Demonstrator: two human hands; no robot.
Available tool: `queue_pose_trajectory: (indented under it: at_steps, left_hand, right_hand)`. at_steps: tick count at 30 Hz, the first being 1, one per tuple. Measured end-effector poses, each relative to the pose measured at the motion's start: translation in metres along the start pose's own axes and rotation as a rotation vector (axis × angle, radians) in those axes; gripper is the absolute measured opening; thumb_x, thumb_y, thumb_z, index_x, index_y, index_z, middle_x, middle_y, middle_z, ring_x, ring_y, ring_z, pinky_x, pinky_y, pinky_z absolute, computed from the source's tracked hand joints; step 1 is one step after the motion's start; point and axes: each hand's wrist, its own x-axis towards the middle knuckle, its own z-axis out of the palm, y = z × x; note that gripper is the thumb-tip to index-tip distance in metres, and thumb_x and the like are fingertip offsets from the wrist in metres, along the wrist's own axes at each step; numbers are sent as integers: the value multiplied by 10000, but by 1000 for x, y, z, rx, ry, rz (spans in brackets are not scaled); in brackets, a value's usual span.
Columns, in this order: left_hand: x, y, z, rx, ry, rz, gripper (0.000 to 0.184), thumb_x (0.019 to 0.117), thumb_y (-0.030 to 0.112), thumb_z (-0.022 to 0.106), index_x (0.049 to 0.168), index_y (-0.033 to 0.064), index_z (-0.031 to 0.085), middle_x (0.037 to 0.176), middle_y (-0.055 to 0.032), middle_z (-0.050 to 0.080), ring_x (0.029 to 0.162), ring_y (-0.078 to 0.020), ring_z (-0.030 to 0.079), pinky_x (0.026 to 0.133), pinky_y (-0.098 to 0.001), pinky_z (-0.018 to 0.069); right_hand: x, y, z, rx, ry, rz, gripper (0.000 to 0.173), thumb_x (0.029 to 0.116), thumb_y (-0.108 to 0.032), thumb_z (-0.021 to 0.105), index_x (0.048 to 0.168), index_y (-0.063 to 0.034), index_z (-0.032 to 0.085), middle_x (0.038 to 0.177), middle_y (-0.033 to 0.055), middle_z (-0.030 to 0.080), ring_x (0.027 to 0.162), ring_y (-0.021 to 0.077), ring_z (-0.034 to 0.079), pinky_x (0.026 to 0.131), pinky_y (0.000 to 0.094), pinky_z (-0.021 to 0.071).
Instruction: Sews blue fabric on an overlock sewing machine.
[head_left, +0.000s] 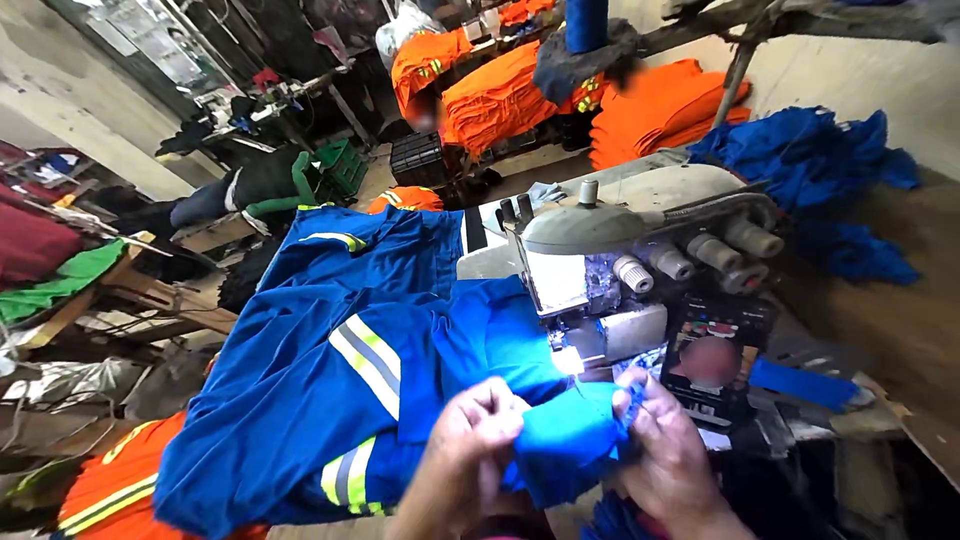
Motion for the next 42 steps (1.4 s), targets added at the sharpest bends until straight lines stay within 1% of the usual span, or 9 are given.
queue_pose_trajectory:
  at_steps: [4, 8, 11, 15, 19, 23, 27, 31, 42]
  left_hand:
    - [21, 65, -51, 637, -434, -61, 177, 891, 230, 779, 1006, 154, 669, 963, 41, 668, 855, -14, 638, 740, -183, 551]
    - [33, 101, -42, 1521, -628, 173, 247, 872, 442, 735, 1018, 246, 700, 918, 85, 581, 783, -13, 594, 618, -231, 530]
    - [41, 87, -41, 1415, -405, 258, 184, 961, 383, 673, 867, 235, 727, 840, 115, 578, 767, 8, 565, 644, -186, 502]
    - [44, 50, -44, 1486, -34, 308, 161, 913, 354, 722, 811, 231, 706, 831, 125, 631, 762, -9, 618, 659, -263, 550]
    - [43, 39, -46, 1636, 4, 404, 169, 969, 301, 670, 1057, 186, 756, 940, 47, 675, 777, -92, 662, 625, -341, 566]
    - [52, 52, -32, 1627, -67, 645, 167, 986, 241, 627, 978, 166, 776, 945, 38, 658, 774, -47, 645, 614, -236, 552]
    - [72, 47, -11, 1601, -60, 635, 137, 970, 210, 654, 963, 139, 771, 935, 30, 717, 817, -70, 689, 680, -290, 586]
    - [88, 29, -21, 1530, -37, 490, 108, 952, 182, 678, 938, 117, 763, 922, 3, 704, 858, -106, 681, 751, -317, 581]
    - [88, 25, -26, 1259, -38, 351, 54, 946, 169, 705, 951, 155, 757, 967, 75, 714, 905, -25, 673, 799, -249, 581]
  right_hand:
    - [13, -43, -23, -318, -160, 390, 224, 880, -271, 804, 1035, -152, 694, 781, -19, 692, 688, 51, 664, 643, 228, 576]
    - [3, -57, -39, -895, -371, 66, 360, 836, -425, 832, 1067, -178, 708, 1099, -26, 686, 992, 49, 671, 809, 234, 603]
    - [-7, -30, -36, -1170, -251, -283, 289, 886, -478, 761, 987, -211, 720, 1082, -16, 664, 1050, 32, 626, 871, 199, 557]
    - [-14, 2, -33, -1084, 24, -362, 216, 944, -358, 722, 889, -155, 774, 968, -19, 728, 943, 53, 684, 813, 220, 589]
    - [-22, 12, -24, -941, 247, -219, 187, 821, -228, 824, 915, -93, 735, 830, -21, 747, 713, 57, 704, 623, 213, 602]
    - [-44, -19, 11, -860, 9, 116, 275, 902, -169, 764, 1132, -22, 740, 882, -2, 763, 758, 62, 718, 700, 274, 624]
    - [-35, -2, 33, -158, -106, 506, 363, 967, -179, 693, 1266, 17, 625, 931, 45, 746, 805, 120, 715, 737, 304, 614]
    - [-33, 16, 21, -363, 142, 329, 473, 937, -82, 704, 1362, 66, 559, 891, 81, 761, 788, 178, 752, 744, 338, 646]
    - [-39, 18, 4, -701, 226, 169, 119, 900, -176, 777, 936, -63, 775, 818, 5, 761, 698, 73, 714, 651, 246, 618]
